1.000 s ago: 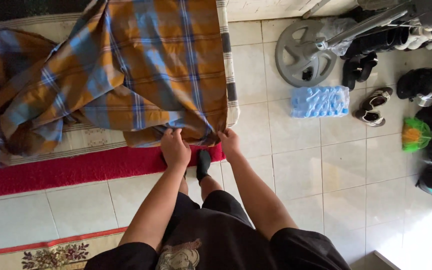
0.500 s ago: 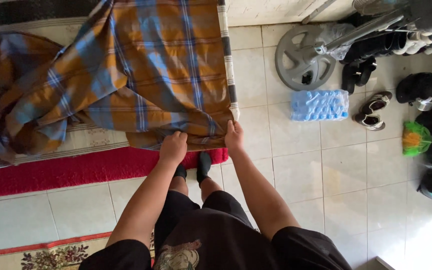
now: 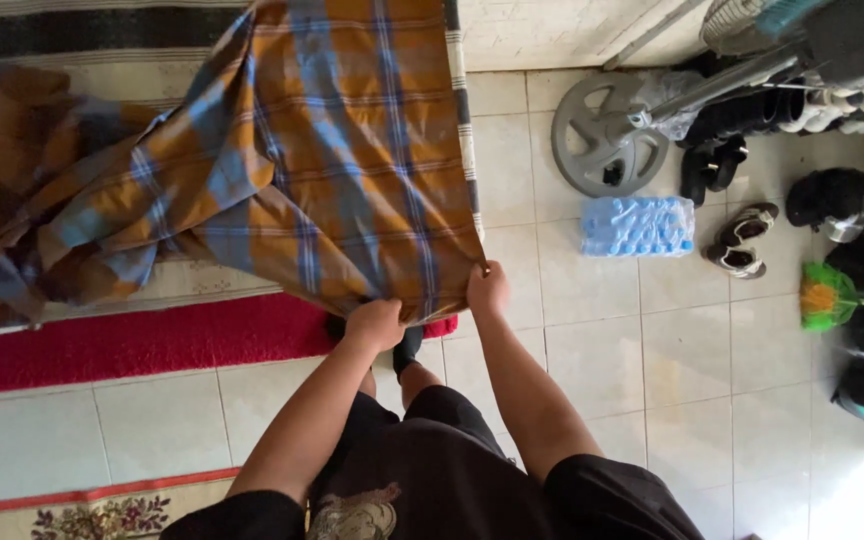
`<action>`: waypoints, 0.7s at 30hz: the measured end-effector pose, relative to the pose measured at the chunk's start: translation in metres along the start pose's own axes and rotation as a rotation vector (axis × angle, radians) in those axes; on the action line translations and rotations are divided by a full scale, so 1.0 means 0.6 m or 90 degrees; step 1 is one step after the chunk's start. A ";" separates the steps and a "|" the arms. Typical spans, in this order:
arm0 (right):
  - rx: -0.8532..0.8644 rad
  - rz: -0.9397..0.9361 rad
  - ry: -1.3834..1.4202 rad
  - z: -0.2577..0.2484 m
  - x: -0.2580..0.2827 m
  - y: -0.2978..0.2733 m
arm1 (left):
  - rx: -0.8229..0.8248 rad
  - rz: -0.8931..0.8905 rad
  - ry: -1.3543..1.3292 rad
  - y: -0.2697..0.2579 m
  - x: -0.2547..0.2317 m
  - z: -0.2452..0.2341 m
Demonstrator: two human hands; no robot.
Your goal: The person folds a plaid towel on a striped bench. They repeatedly unfold and refold the towel, smoothing and aligning it multiple times before the clip ends.
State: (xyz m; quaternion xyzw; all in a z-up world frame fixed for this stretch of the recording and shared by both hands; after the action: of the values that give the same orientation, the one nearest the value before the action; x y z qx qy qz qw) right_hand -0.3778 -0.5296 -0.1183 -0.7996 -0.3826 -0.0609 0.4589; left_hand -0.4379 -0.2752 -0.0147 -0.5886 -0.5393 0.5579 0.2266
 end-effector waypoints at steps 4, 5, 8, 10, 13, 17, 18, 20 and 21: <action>-0.224 -0.284 -0.131 0.000 0.063 -0.075 | -0.083 0.047 -0.012 0.033 -0.004 0.005; -0.262 -0.417 -0.218 0.010 0.095 -0.106 | -0.111 0.053 -0.007 0.051 0.001 0.015; -0.140 -0.513 -0.383 0.043 0.130 -0.148 | -0.133 0.057 -0.023 0.027 -0.004 0.026; 0.013 -0.477 -0.460 0.082 0.131 -0.137 | -0.137 0.056 -0.043 0.004 -0.002 0.020; -0.154 -0.722 -0.343 0.096 0.159 -0.183 | -0.183 0.044 -0.054 -0.030 0.014 0.016; -0.061 -0.726 -0.351 0.145 0.205 -0.208 | -0.270 0.025 -0.098 -0.092 0.052 -0.020; -0.029 -0.732 -0.340 0.154 0.215 -0.216 | -0.289 0.010 -0.096 -0.110 0.062 -0.026; 0.001 -0.785 -0.307 0.138 0.248 -0.265 | -0.333 0.011 -0.096 -0.178 0.052 -0.042; 0.031 -0.821 -0.275 0.135 0.263 -0.292 | -0.362 0.017 -0.092 -0.213 0.050 -0.048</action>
State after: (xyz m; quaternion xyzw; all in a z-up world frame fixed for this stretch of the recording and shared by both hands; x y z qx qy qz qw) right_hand -0.4049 -0.3288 0.0264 -0.3950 -0.8672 -0.1529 0.2619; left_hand -0.4666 -0.1985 0.0917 -0.5941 -0.6813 0.4276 0.0060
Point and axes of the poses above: each hand's wrist, its own y-axis towards the middle knuckle, its own z-axis out of the palm, x = y × z, the point moved 7 cm from there along y, towards the middle knuckle, and after that the axes turned 12 degrees about x, right-handed, at the moved point
